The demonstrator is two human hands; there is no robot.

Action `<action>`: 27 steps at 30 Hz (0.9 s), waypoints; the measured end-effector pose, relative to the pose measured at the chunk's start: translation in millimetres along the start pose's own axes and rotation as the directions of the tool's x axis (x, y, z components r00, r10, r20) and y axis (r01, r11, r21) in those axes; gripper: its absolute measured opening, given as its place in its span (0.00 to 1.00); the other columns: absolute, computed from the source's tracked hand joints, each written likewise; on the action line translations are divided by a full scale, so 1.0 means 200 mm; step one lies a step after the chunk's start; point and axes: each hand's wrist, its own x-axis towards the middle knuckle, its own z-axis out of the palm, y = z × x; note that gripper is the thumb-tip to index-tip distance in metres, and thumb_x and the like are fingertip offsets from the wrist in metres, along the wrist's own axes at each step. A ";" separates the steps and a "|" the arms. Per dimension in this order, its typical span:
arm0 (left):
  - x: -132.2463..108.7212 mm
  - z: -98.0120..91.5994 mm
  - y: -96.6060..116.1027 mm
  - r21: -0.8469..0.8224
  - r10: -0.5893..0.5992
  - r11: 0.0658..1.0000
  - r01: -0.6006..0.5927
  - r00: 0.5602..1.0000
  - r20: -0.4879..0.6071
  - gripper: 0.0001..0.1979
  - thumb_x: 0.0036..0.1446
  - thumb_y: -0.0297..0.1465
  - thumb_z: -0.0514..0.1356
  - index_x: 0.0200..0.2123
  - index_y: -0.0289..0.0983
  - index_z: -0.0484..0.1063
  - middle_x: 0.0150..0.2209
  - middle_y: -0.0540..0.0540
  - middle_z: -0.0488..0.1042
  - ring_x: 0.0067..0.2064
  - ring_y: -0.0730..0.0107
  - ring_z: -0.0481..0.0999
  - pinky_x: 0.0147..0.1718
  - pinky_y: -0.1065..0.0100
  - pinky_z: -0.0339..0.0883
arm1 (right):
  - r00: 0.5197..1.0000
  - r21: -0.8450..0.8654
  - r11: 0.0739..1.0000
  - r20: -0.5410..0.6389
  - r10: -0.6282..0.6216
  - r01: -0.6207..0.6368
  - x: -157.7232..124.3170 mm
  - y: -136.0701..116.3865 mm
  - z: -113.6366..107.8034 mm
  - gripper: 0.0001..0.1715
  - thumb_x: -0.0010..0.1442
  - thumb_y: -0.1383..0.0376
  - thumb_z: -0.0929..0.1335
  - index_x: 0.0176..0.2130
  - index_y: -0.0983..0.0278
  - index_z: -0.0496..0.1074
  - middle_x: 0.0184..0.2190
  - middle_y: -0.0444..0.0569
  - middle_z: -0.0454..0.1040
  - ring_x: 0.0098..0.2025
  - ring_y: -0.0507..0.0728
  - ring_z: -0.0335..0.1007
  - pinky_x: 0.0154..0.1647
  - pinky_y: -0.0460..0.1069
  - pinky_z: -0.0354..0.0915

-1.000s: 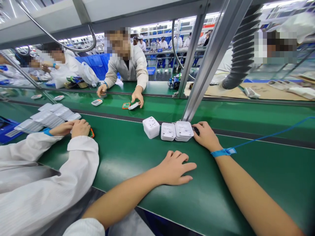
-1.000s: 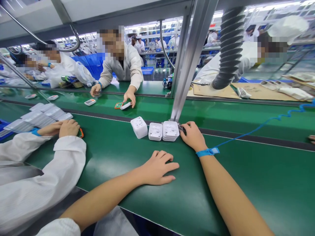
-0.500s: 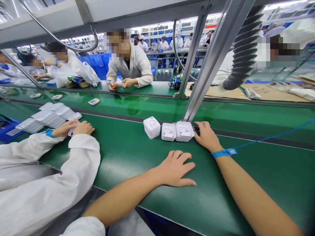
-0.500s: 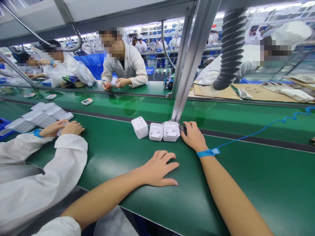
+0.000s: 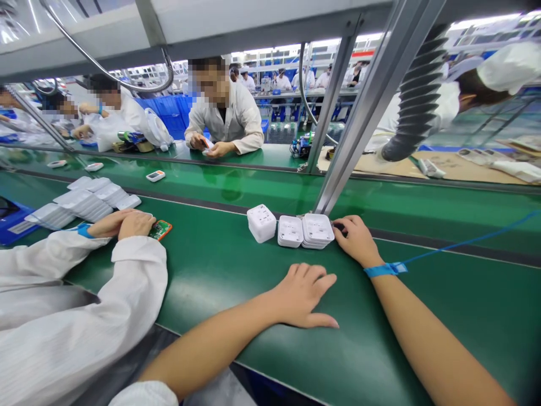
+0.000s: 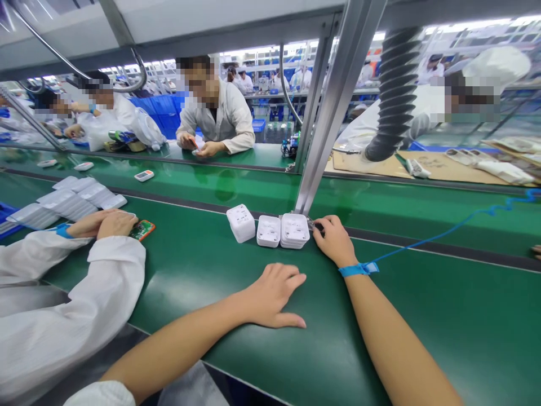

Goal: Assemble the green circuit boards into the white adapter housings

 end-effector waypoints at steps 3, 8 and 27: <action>0.00 0.01 0.00 0.014 0.046 0.999 -0.047 0.998 0.047 0.32 0.63 0.59 0.52 0.53 0.37 0.71 0.53 0.38 0.72 0.51 0.53 0.66 0.51 0.52 0.63 | 1.000 -0.017 1.000 0.024 -0.018 0.019 0.00 0.01 0.01 0.18 0.63 0.57 0.63 0.44 0.66 0.76 0.42 0.56 0.71 0.36 0.59 0.71 0.42 0.57 0.72; 0.00 0.02 0.00 0.071 0.053 0.996 -0.050 0.998 -0.037 0.33 0.61 0.61 0.52 0.49 0.38 0.74 0.58 0.38 0.67 0.54 0.49 0.65 0.54 0.51 0.60 | 0.997 -0.046 0.997 0.037 -0.060 0.062 0.01 0.01 0.01 0.20 0.63 0.57 0.63 0.46 0.66 0.75 0.43 0.57 0.71 0.38 0.60 0.71 0.42 0.55 0.71; -0.01 0.03 -0.03 0.096 0.132 0.987 -0.131 0.991 -0.006 0.29 0.65 0.57 0.50 0.48 0.39 0.74 0.55 0.42 0.71 0.52 0.54 0.67 0.47 0.56 0.59 | 0.993 -0.084 0.994 0.094 -0.064 0.072 0.02 -0.03 0.02 0.22 0.64 0.59 0.60 0.49 0.68 0.73 0.43 0.60 0.70 0.46 0.65 0.70 0.50 0.59 0.69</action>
